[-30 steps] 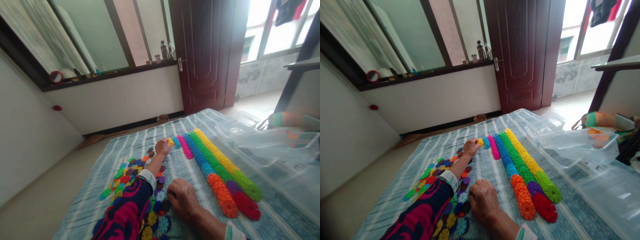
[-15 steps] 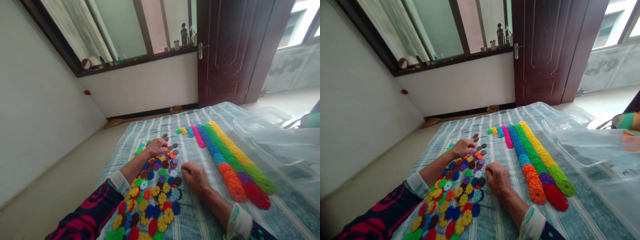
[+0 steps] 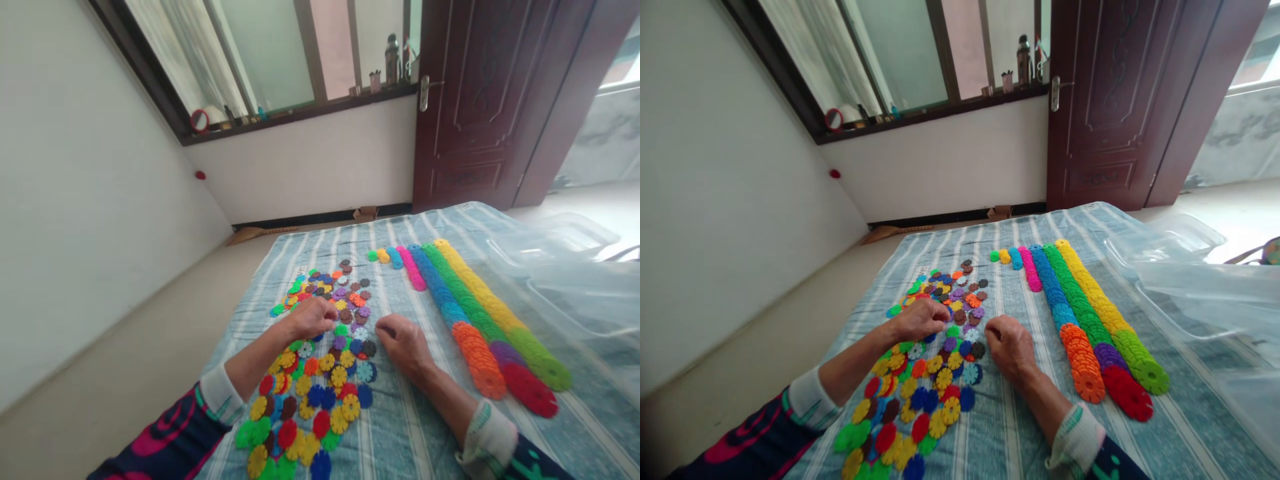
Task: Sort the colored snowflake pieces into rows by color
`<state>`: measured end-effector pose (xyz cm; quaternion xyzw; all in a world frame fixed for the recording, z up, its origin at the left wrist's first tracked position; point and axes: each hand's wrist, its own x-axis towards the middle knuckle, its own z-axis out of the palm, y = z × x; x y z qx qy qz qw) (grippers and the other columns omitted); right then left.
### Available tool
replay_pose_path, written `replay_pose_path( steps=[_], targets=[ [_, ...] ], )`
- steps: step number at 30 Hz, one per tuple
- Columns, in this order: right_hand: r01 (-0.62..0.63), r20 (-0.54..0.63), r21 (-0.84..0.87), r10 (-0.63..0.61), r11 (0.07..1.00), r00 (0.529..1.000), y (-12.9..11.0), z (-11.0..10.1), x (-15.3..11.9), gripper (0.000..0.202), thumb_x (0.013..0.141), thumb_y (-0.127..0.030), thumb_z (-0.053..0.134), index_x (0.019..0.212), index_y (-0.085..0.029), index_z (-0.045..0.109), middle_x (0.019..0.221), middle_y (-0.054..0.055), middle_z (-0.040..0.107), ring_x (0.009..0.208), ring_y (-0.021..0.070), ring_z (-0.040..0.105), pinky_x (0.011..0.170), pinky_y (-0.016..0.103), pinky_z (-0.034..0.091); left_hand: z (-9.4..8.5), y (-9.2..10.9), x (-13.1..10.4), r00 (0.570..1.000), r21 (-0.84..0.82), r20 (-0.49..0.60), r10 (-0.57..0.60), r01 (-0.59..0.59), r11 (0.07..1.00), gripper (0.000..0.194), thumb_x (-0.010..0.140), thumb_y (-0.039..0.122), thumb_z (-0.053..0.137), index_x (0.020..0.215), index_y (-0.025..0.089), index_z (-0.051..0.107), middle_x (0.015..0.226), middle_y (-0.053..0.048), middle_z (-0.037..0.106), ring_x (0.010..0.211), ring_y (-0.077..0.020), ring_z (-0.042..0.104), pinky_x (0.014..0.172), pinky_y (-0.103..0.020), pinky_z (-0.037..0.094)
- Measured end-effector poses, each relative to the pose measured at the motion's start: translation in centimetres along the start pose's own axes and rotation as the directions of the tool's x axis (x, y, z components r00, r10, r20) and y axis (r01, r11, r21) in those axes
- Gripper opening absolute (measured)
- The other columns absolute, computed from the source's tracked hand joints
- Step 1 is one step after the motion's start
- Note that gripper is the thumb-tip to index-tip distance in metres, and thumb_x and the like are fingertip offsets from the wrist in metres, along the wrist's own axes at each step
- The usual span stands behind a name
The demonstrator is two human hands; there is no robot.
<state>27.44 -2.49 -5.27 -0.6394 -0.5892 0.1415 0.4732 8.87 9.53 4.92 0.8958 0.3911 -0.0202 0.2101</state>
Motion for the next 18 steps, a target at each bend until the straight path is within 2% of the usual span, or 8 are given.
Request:
replay_pose_path(
  steps=[4, 8, 10, 14, 18],
  targets=[
    [-0.003, 0.010, 0.003, 0.003, 1.000, 1.000, 0.1, 0.1, 0.0, 0.018, 0.081, -0.022, 0.051, 0.072, -0.021, 0.067, 0.074, 0.002, 0.066, 0.073, 0.0158, 0.059, 0.068, 0.025, 0.041, 0.7, -0.4, -0.1, 0.997, 0.095, -0.071, -0.008, 0.015, 0.995, 0.013, 0.068, 0.018, 0.057, 0.062, 0.021, 0.068, 0.060, 0.003, 0.062, 0.063, -0.0128, 0.056, 0.059, -0.021, 0.035],
    [0.004, 0.018, -0.014, -0.004, 1.000, 1.000, 0.0, 0.0, -0.1, 0.018, 0.081, -0.023, 0.052, 0.072, -0.021, 0.067, 0.074, 0.002, 0.066, 0.073, 0.0161, 0.058, 0.068, 0.026, 0.040, 1.0, -0.1, 1.3, 0.971, 0.213, -0.222, -0.089, 0.137, 0.967, 0.018, 0.072, 0.019, 0.054, 0.066, 0.021, 0.070, 0.072, -0.002, 0.069, 0.075, -0.0177, 0.062, 0.065, -0.025, 0.039],
    [0.009, 0.018, -0.024, -0.008, 1.000, 1.000, 0.0, -0.1, -0.1, 0.018, 0.081, -0.023, 0.051, 0.072, -0.021, 0.068, 0.074, 0.002, 0.065, 0.073, 0.0160, 0.058, 0.067, 0.026, 0.040, 1.1, 0.2, 2.2, 0.958, 0.227, -0.260, -0.121, 0.182, 0.957, 0.018, 0.072, 0.022, 0.056, 0.062, 0.021, 0.070, 0.073, -0.004, 0.070, 0.080, -0.0203, 0.062, 0.070, -0.027, 0.041],
    [0.014, 0.026, -0.025, -0.013, 1.000, 1.000, -0.1, -0.2, -0.1, 0.019, 0.081, -0.022, 0.051, 0.072, -0.021, 0.068, 0.074, 0.002, 0.065, 0.073, 0.0156, 0.058, 0.068, 0.025, 0.040, 1.5, 0.5, 3.8, 0.947, 0.204, -0.274, -0.168, 0.228, 0.952, 0.017, 0.067, 0.029, 0.064, 0.052, 0.021, 0.067, 0.064, -0.003, 0.067, 0.081, -0.0225, 0.063, 0.073, -0.028, 0.043],
    [0.018, 0.037, -0.026, -0.017, 1.000, 0.999, -0.2, -0.3, 0.0, 0.019, 0.081, -0.022, 0.051, 0.071, -0.021, 0.067, 0.074, 0.002, 0.065, 0.075, 0.0160, 0.058, 0.069, 0.025, 0.040, 1.6, 0.3, 4.9, 0.945, 0.139, -0.261, -0.199, 0.241, 0.961, 0.007, 0.059, 0.022, 0.069, 0.053, 0.020, 0.067, 0.057, -0.001, 0.063, 0.074, -0.0207, 0.062, 0.068, -0.027, 0.043]
  ],
)
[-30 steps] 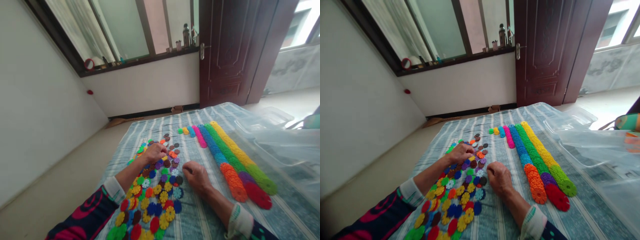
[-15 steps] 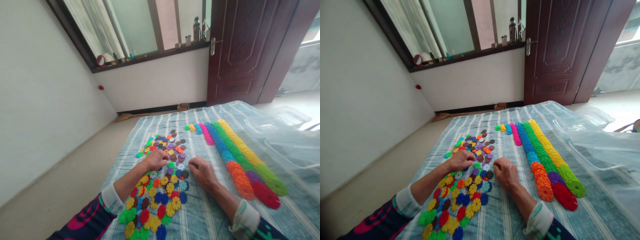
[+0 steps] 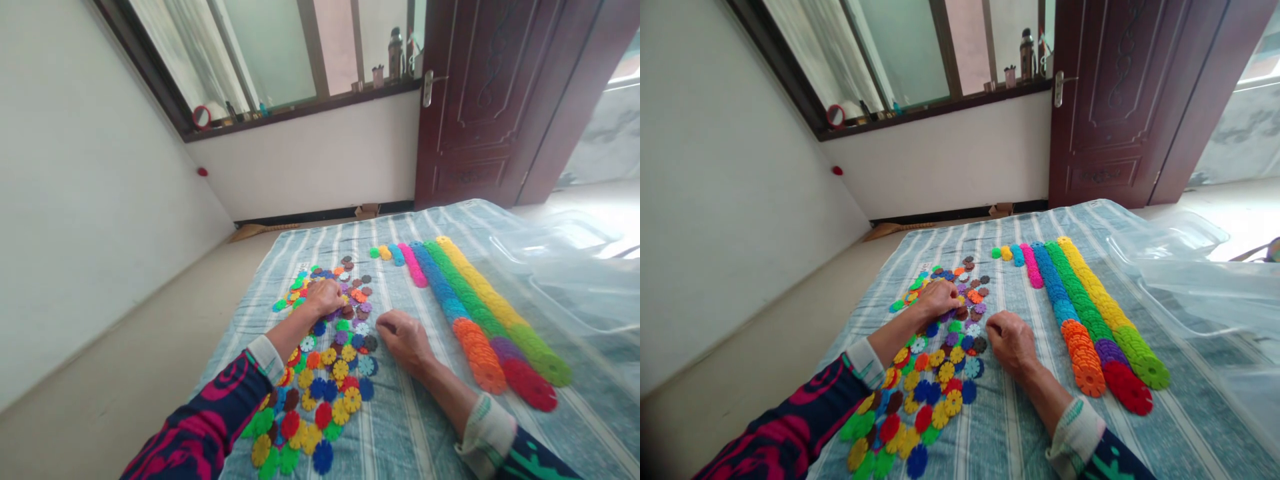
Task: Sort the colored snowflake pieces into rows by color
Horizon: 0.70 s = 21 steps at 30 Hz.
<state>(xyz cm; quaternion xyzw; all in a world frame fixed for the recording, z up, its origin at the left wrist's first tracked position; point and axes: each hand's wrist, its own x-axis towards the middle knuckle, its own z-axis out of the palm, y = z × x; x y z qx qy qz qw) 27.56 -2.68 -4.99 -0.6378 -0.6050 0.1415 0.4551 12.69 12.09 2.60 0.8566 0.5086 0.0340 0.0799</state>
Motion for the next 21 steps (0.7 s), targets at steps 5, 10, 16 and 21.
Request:
replay_pose_path(
  steps=[5, 10, 16, 21],
  targets=[
    [-0.005, 0.012, -0.001, 0.005, 1.000, 1.000, 0.0, -0.1, 0.0, 0.018, 0.082, -0.021, 0.051, 0.072, -0.020, 0.067, 0.075, 0.003, 0.065, 0.077, 0.0165, 0.058, 0.071, 0.026, 0.040, -0.9, -0.5, 0.3, 1.000, -0.154, 0.025, -0.013, 0.017, 0.988, 0.005, 0.059, 0.022, 0.067, 0.060, 0.017, 0.067, 0.056, 0.002, 0.059, 0.060, -0.0142, 0.056, 0.057, -0.024, 0.041],
    [-0.004, 0.016, 0.003, 0.004, 1.000, 1.000, 0.0, -0.2, 0.0, 0.018, 0.081, -0.022, 0.051, 0.072, -0.020, 0.067, 0.075, 0.002, 0.065, 0.075, 0.0159, 0.058, 0.070, 0.026, 0.040, -2.6, -1.7, -3.3, 0.985, -0.427, 0.174, 0.025, 0.052, 0.903, 0.011, 0.060, 0.026, 0.064, 0.061, 0.015, 0.064, 0.053, 0.003, 0.056, 0.052, -0.0108, 0.051, 0.051, -0.022, 0.039],
    [-0.008, 0.020, -0.022, 0.008, 1.000, 1.000, 0.1, -0.2, -0.1, 0.019, 0.081, -0.022, 0.051, 0.073, -0.021, 0.068, 0.076, 0.002, 0.066, 0.073, 0.0153, 0.057, 0.069, 0.025, 0.039, -1.9, -2.5, -8.5, 0.891, -0.547, 0.437, 0.118, 0.159, 0.822, 0.011, 0.051, 0.024, 0.065, 0.057, 0.016, 0.060, 0.052, 0.005, 0.054, 0.052, -0.0084, 0.045, 0.050, -0.020, 0.033],
    [-0.012, 0.021, -0.036, 0.013, 0.999, 1.000, 0.1, -0.2, -0.2, 0.017, 0.080, -0.023, 0.052, 0.073, -0.021, 0.067, 0.077, 0.002, 0.066, 0.075, 0.0159, 0.058, 0.069, 0.026, 0.039, -0.9, -2.4, -9.3, 0.902, -0.445, 0.425, 0.077, 0.134, 0.886, 0.018, 0.051, 0.023, 0.065, 0.067, 0.017, 0.061, 0.054, 0.007, 0.054, 0.055, -0.0099, 0.048, 0.052, -0.020, 0.033]
  ],
)
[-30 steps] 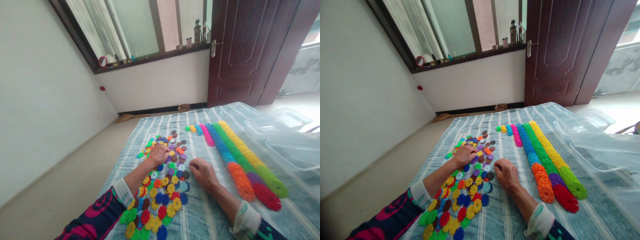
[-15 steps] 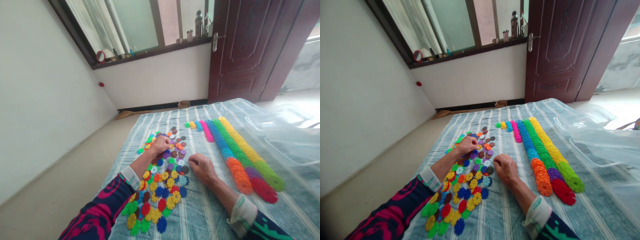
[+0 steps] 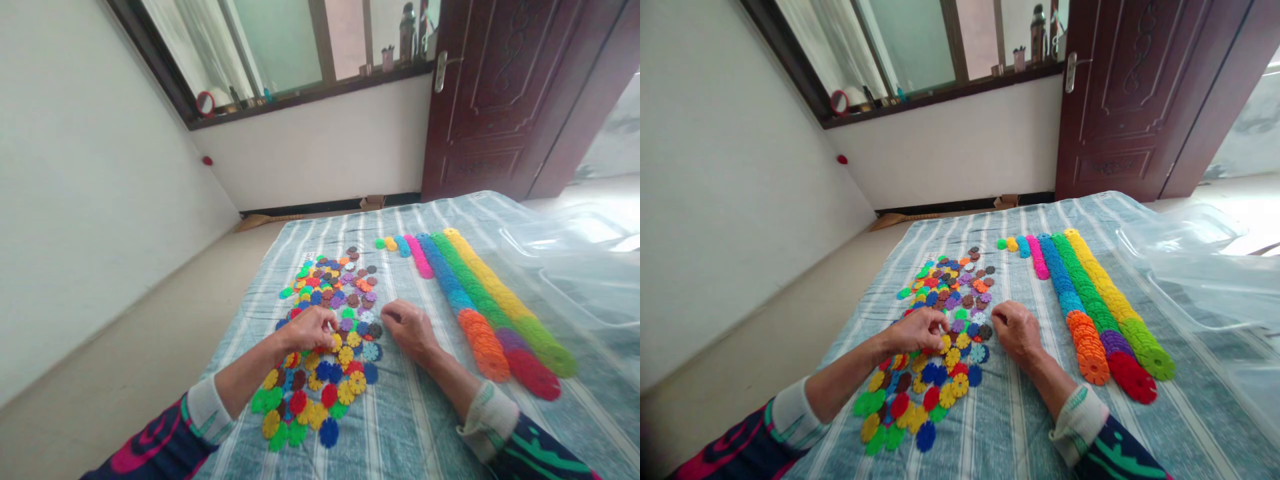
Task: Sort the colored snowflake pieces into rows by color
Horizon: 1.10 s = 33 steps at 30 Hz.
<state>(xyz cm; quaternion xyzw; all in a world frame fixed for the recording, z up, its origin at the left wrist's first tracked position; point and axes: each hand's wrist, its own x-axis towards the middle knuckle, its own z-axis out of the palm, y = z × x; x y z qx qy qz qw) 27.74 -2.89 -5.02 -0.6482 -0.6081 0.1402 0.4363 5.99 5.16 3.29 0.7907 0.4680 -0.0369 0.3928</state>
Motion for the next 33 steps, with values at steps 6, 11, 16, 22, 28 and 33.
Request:
replay_pose_path(
  steps=[6, 11, 16, 22, 28, 33],
  targets=[
    [-0.003, 0.005, -0.002, 0.003, 1.000, 1.000, 0.0, 0.0, 0.0, 0.017, 0.081, -0.023, 0.052, 0.073, -0.021, 0.067, 0.077, 0.002, 0.066, 0.076, 0.0166, 0.058, 0.069, 0.026, 0.038, -0.4, 0.1, -0.2, 1.000, 0.092, 0.028, 0.005, -0.008, 0.996, 0.012, 0.054, 0.027, 0.063, 0.059, 0.017, 0.059, 0.054, 0.005, 0.053, 0.055, -0.0103, 0.047, 0.051, -0.021, 0.031],
    [0.000, 0.001, 0.006, 0.000, 1.000, 1.000, 0.1, 0.1, 0.0, 0.016, 0.081, -0.023, 0.052, 0.073, -0.021, 0.067, 0.077, 0.002, 0.066, 0.077, 0.0168, 0.059, 0.071, 0.026, 0.039, -0.1, -0.4, -0.4, 0.999, 0.029, 0.046, 0.018, -0.020, 0.999, 0.011, 0.053, 0.026, 0.063, 0.058, 0.017, 0.058, 0.055, 0.005, 0.054, 0.055, -0.0103, 0.047, 0.051, -0.021, 0.031],
    [0.005, 0.001, 0.003, -0.005, 1.000, 1.000, 0.1, 0.1, 0.0, 0.016, 0.080, -0.022, 0.053, 0.072, -0.021, 0.067, 0.076, 0.002, 0.065, 0.076, 0.0163, 0.058, 0.071, 0.026, 0.039, -0.3, -0.4, -0.7, 0.997, -0.071, 0.064, 0.038, -0.034, 0.997, 0.011, 0.052, 0.024, 0.062, 0.056, 0.016, 0.054, 0.052, 0.006, 0.050, 0.053, -0.0085, 0.043, 0.051, -0.020, 0.031],
    [0.005, -0.004, 0.010, -0.005, 1.000, 1.000, -0.2, 0.0, 0.1, 0.016, 0.081, -0.020, 0.054, 0.072, -0.020, 0.067, 0.075, 0.002, 0.065, 0.076, 0.0161, 0.058, 0.071, 0.026, 0.038, -2.2, 0.2, 0.0, 0.999, -0.194, -0.042, 0.030, -0.038, 0.980, 0.015, 0.052, 0.025, 0.066, 0.059, 0.015, 0.057, 0.053, 0.005, 0.053, 0.053, -0.0085, 0.044, 0.052, -0.021, 0.033],
    [0.008, -0.022, -0.008, -0.008, 1.000, 1.000, -0.6, 0.2, 0.4, 0.015, 0.080, -0.018, 0.055, 0.071, -0.021, 0.067, 0.073, 0.001, 0.064, 0.075, 0.0152, 0.057, 0.068, 0.024, 0.037, -3.1, 2.8, 5.4, 0.935, -0.148, -0.326, 0.138, -0.195, 0.970, 0.011, 0.057, 0.024, 0.066, 0.063, 0.015, 0.061, 0.057, 0.005, 0.055, 0.053, -0.0090, 0.048, 0.053, -0.022, 0.037],
    [0.000, -0.034, -0.021, -0.001, 1.000, 0.999, -0.6, 0.6, 0.6, 0.015, 0.079, -0.015, 0.056, 0.069, -0.020, 0.066, 0.072, 0.001, 0.062, 0.074, 0.0144, 0.056, 0.067, 0.024, 0.035, -2.4, 6.4, 13.6, 0.842, 0.050, -0.468, 0.270, -0.280, 0.959, 0.006, 0.061, 0.015, 0.062, 0.064, 0.015, 0.067, 0.058, 0.003, 0.060, 0.056, -0.0106, 0.054, 0.054, -0.021, 0.039]
  ],
)
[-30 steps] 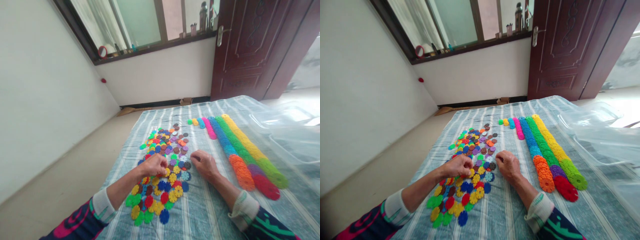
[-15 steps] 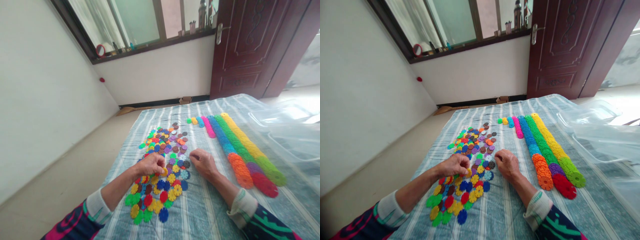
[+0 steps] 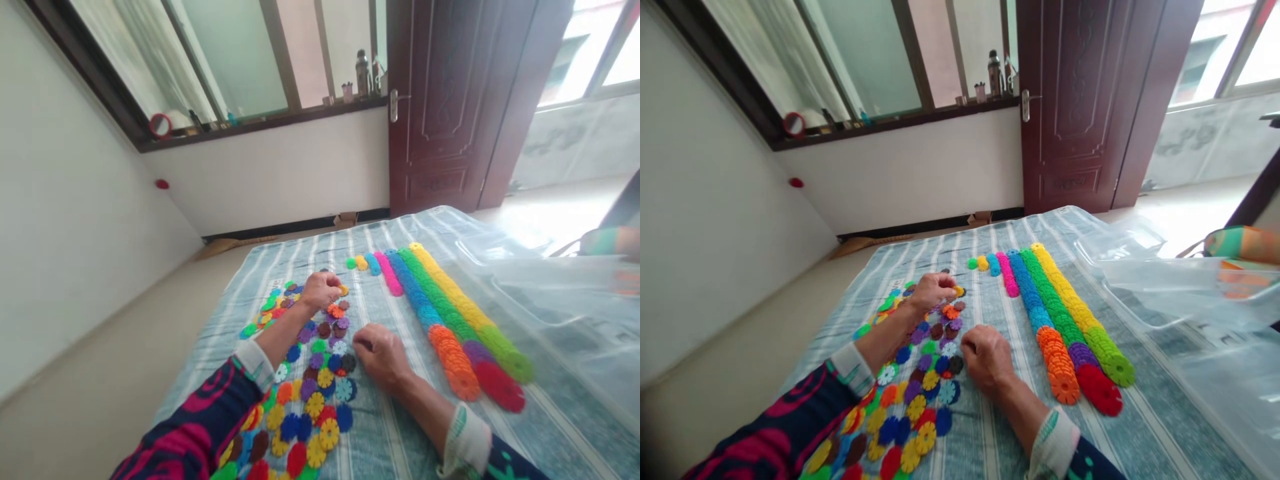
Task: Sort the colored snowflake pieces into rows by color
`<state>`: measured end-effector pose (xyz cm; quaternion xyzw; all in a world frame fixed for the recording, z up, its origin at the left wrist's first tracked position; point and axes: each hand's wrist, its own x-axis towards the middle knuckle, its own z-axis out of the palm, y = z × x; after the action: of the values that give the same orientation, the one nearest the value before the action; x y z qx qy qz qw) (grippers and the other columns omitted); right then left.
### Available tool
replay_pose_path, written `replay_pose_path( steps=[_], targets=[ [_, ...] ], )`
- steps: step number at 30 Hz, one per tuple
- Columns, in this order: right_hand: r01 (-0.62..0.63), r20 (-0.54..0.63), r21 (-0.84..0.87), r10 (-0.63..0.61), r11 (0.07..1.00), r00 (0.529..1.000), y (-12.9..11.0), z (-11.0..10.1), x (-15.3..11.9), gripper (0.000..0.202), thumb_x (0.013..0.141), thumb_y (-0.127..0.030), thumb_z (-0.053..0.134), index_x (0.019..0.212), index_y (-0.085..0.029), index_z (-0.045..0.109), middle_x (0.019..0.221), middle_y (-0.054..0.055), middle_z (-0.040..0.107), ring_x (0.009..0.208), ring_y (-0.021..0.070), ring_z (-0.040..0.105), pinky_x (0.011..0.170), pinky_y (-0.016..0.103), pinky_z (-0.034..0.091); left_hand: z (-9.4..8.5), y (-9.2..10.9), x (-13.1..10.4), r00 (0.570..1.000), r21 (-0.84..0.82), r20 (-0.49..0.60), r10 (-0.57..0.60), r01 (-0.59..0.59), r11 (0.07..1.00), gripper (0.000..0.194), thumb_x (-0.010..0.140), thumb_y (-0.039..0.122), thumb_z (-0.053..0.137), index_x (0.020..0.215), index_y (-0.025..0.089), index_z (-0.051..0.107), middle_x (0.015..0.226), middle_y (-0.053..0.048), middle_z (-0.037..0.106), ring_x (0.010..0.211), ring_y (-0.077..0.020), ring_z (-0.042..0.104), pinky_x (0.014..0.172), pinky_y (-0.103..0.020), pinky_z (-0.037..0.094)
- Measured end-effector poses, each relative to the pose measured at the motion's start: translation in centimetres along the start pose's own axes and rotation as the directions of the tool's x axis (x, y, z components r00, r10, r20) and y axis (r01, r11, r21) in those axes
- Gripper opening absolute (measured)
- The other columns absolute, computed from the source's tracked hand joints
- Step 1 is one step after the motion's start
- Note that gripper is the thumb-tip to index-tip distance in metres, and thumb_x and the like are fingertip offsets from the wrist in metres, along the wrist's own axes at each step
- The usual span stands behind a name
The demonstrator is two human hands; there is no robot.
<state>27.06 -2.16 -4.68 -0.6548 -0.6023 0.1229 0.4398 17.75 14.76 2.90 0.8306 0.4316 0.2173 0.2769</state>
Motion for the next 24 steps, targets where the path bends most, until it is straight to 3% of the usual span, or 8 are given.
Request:
replay_pose_path(
  steps=[5, 10, 17, 21, 24],
  targets=[
    [0.007, -0.016, 0.007, -0.007, 1.000, 1.000, 0.1, 0.3, 0.0, 0.013, 0.079, -0.014, 0.057, 0.070, -0.020, 0.065, 0.073, 0.000, 0.062, 0.074, 0.0139, 0.055, 0.067, 0.023, 0.034, 4.1, 0.9, 6.6, 0.997, 0.083, -0.065, 0.041, -0.036, 0.996, 0.019, 0.064, 0.010, 0.059, 0.076, 0.015, 0.073, 0.071, -0.001, 0.069, 0.070, -0.0141, 0.061, 0.065, -0.023, 0.044],
    [0.017, -0.027, -0.011, -0.018, 1.000, 0.999, 0.1, 0.5, 0.1, 0.012, 0.078, -0.013, 0.059, 0.071, -0.020, 0.065, 0.073, 0.000, 0.063, 0.074, 0.0139, 0.055, 0.067, 0.024, 0.033, 6.1, 1.2, 9.7, 0.995, 0.171, -0.081, 0.064, -0.049, 0.984, 0.025, 0.065, 0.010, 0.058, 0.081, 0.017, 0.076, 0.077, -0.003, 0.072, 0.076, -0.0165, 0.063, 0.070, -0.025, 0.046],
    [0.032, -0.018, -0.016, -0.032, 0.999, 0.999, 0.1, 0.3, 0.3, 0.014, 0.079, -0.014, 0.058, 0.070, -0.021, 0.065, 0.072, 0.000, 0.063, 0.074, 0.0144, 0.055, 0.066, 0.024, 0.035, 5.6, 1.6, 9.8, 0.987, 0.253, -0.094, 0.130, -0.103, 0.962, 0.027, 0.066, 0.010, 0.057, 0.086, 0.016, 0.076, 0.093, -0.006, 0.072, 0.084, -0.0187, 0.062, 0.076, -0.026, 0.044],
    [0.028, -0.009, -0.019, -0.028, 0.999, 1.000, 0.2, 0.0, 0.1, 0.014, 0.080, -0.015, 0.057, 0.070, -0.022, 0.065, 0.072, 0.000, 0.063, 0.074, 0.0145, 0.055, 0.067, 0.024, 0.035, 3.5, 1.8, 8.2, 0.986, 0.260, -0.080, 0.144, -0.119, 0.958, 0.025, 0.069, 0.012, 0.057, 0.087, 0.013, 0.074, 0.089, -0.007, 0.072, 0.081, -0.0176, 0.060, 0.076, -0.026, 0.043],
    [0.013, 0.007, -0.009, -0.013, 1.000, 1.000, 0.2, -0.2, 0.0, 0.014, 0.080, -0.017, 0.057, 0.071, -0.022, 0.066, 0.074, 0.001, 0.063, 0.076, 0.0148, 0.056, 0.068, 0.024, 0.036, 1.3, 1.5, 5.3, 0.990, 0.254, -0.011, 0.138, -0.130, 0.958, 0.021, 0.068, 0.013, 0.057, 0.080, 0.014, 0.075, 0.078, -0.003, 0.071, 0.074, -0.0152, 0.059, 0.070, -0.023, 0.042]
  ],
)
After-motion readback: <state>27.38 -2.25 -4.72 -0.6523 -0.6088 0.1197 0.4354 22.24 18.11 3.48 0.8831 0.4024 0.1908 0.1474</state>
